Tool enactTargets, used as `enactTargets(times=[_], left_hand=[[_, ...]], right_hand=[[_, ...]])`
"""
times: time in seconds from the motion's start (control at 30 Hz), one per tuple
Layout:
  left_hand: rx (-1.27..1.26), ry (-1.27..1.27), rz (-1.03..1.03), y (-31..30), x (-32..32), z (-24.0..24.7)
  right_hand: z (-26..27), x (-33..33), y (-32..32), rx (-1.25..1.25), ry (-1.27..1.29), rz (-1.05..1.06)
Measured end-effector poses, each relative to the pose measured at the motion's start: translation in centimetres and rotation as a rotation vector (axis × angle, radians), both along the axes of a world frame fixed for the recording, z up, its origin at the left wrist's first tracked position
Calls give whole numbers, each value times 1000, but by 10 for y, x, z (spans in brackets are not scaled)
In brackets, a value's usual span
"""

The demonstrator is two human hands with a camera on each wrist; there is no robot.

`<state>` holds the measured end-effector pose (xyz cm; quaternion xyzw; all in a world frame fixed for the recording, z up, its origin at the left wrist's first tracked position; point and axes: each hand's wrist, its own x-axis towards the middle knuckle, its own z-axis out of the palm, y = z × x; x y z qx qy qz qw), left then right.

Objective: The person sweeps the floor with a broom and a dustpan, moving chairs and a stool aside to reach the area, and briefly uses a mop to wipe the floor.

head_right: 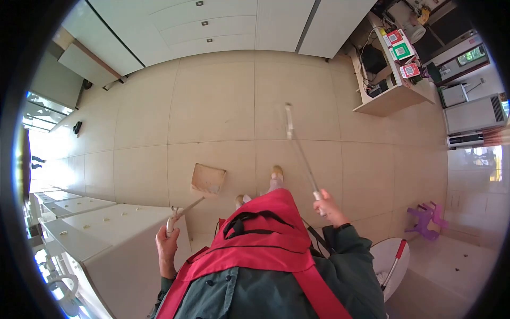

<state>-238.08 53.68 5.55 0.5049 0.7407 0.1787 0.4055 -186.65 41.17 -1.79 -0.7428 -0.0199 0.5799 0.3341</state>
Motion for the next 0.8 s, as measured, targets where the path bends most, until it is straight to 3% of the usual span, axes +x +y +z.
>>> enactTargets(times=[0.03,0.1,0.17,0.23,0.33,0.43,0.5,0.53,0.57,0.6,0.63,0.67,0.7,0.8], left_hand=[[-13,-39,34,4,3,-1],[17,-23,66,11,16,-3],[19,-7,119,13,33,-2],[3,-2,181,11,52,-1],[11,19,251,13,79,8],[-7,6,292,17,105,27],[-24,7,310,17,122,41],[-31,14,314,15,129,47],[-35,18,319,13,138,51],[-32,7,327,9,147,54],[-27,-6,334,5,155,56],[-19,-19,338,5,162,58],[-20,-24,339,6,169,59],[-20,-29,326,10,188,61]], right_hand=[[2,17,-7,-23,-6,-94],[-67,108,-39,195,-152,321],[-91,152,-34,279,-303,637],[-70,180,-6,230,-475,843],[-49,194,49,144,-450,1049],[-136,187,81,697,-556,988],[-150,135,128,727,-397,1057],[-142,98,149,875,-332,976],[-154,66,169,877,-267,1079],[-146,34,188,711,134,952],[-138,2,207,478,536,676],[-129,-30,227,232,766,411],[-93,-45,254,15,487,467],[-111,-26,309,40,483,471]])
